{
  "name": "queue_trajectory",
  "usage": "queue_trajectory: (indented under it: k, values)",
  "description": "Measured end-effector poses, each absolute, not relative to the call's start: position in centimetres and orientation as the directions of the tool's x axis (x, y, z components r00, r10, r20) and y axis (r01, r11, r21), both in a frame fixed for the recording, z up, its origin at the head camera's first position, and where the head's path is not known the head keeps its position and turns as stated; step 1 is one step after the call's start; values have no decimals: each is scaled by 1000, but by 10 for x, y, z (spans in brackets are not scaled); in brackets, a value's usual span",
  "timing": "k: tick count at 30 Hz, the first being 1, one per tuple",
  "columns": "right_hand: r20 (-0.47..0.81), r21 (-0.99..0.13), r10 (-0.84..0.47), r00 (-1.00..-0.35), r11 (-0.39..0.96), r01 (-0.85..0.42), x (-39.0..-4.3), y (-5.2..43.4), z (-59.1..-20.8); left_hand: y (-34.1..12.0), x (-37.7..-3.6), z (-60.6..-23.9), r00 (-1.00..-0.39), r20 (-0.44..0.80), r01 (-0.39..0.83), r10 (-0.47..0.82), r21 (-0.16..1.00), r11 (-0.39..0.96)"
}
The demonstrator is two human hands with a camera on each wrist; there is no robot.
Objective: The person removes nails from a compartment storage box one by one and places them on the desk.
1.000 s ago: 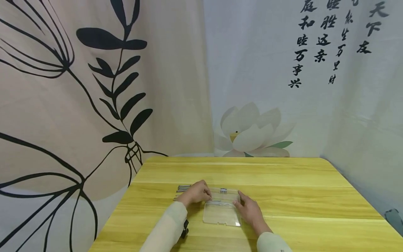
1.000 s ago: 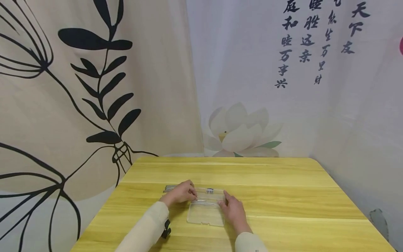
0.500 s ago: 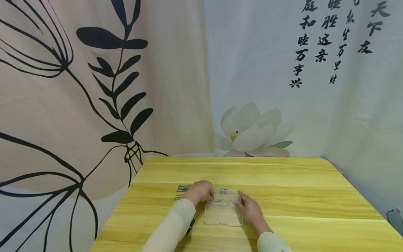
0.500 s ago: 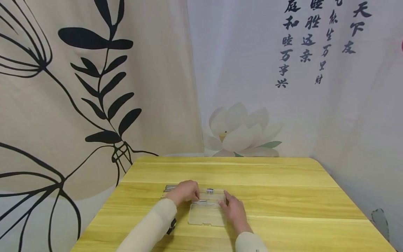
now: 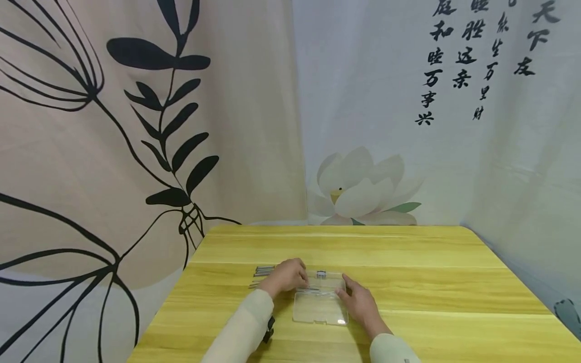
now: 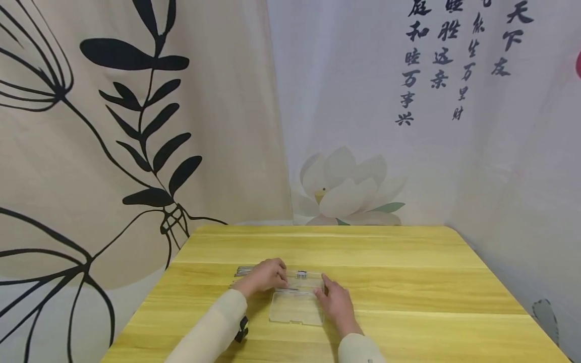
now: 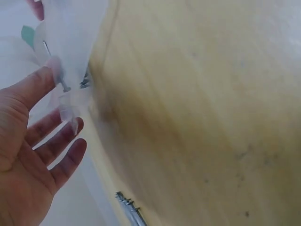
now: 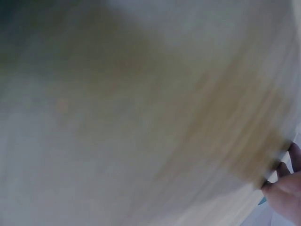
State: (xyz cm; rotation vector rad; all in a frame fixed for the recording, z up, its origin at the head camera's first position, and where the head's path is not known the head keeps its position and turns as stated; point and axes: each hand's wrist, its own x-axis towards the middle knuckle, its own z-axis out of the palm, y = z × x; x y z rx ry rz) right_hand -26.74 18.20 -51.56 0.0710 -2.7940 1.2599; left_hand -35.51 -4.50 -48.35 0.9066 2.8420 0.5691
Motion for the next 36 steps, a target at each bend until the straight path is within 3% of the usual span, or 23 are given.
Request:
queue_trajectory:
  k: [7,16,36]
  values:
    - [91,-743,-10,-996,665,-74,-269,182,-516,-52,-358,-471,-811,55,537,583,467,703]
    - [102,-729,-11,-995,680,-83,-271,183,-519,-73,-367,-461,-844,21,440,536,599,669]
    - [97,-737,-25,-995,670,-88,-270,184,-516,-115,-371,-451,-879,59,389,472,661,642]
